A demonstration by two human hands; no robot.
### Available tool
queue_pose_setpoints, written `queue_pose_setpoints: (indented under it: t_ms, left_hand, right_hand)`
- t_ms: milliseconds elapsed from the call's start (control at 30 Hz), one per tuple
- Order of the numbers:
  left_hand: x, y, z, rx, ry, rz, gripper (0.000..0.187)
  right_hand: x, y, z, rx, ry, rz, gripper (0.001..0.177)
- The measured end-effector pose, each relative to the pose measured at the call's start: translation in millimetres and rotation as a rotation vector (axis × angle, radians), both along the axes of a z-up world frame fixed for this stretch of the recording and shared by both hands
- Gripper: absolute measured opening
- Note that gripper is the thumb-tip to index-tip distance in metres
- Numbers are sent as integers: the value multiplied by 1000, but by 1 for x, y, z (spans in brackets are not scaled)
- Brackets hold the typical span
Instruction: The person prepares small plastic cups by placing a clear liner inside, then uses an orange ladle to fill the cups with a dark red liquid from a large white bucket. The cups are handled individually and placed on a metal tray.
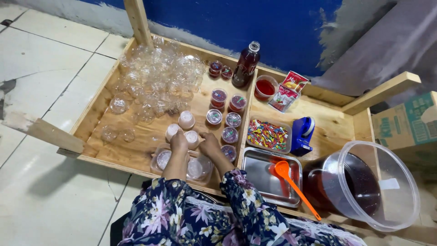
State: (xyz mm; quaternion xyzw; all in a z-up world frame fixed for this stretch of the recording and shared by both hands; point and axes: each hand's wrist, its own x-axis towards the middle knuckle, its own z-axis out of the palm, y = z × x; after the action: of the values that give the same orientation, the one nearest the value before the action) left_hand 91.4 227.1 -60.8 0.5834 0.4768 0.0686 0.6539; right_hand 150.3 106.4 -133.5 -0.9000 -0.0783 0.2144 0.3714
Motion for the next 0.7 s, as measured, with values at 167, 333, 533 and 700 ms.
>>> queue_pose_setpoints:
  t_ms: [167,333,533,700]
  left_hand:
    - [-3,-7,10,-92,-16,-15,59]
    - [-8,-11,27,126,-13,-159,58]
    - [-40,-41,94,283,-58,-114,57]
    - [-57,-63,102,-117,-338,-86,64]
  right_hand:
    - [-18,6,28,39,31,-2,56]
    - [-35,4,89,57,-9,-8,57]
    - [-85,-26,178,465,-111,-172,57]
    - [-120,-82,201,450,-494,-116,44]
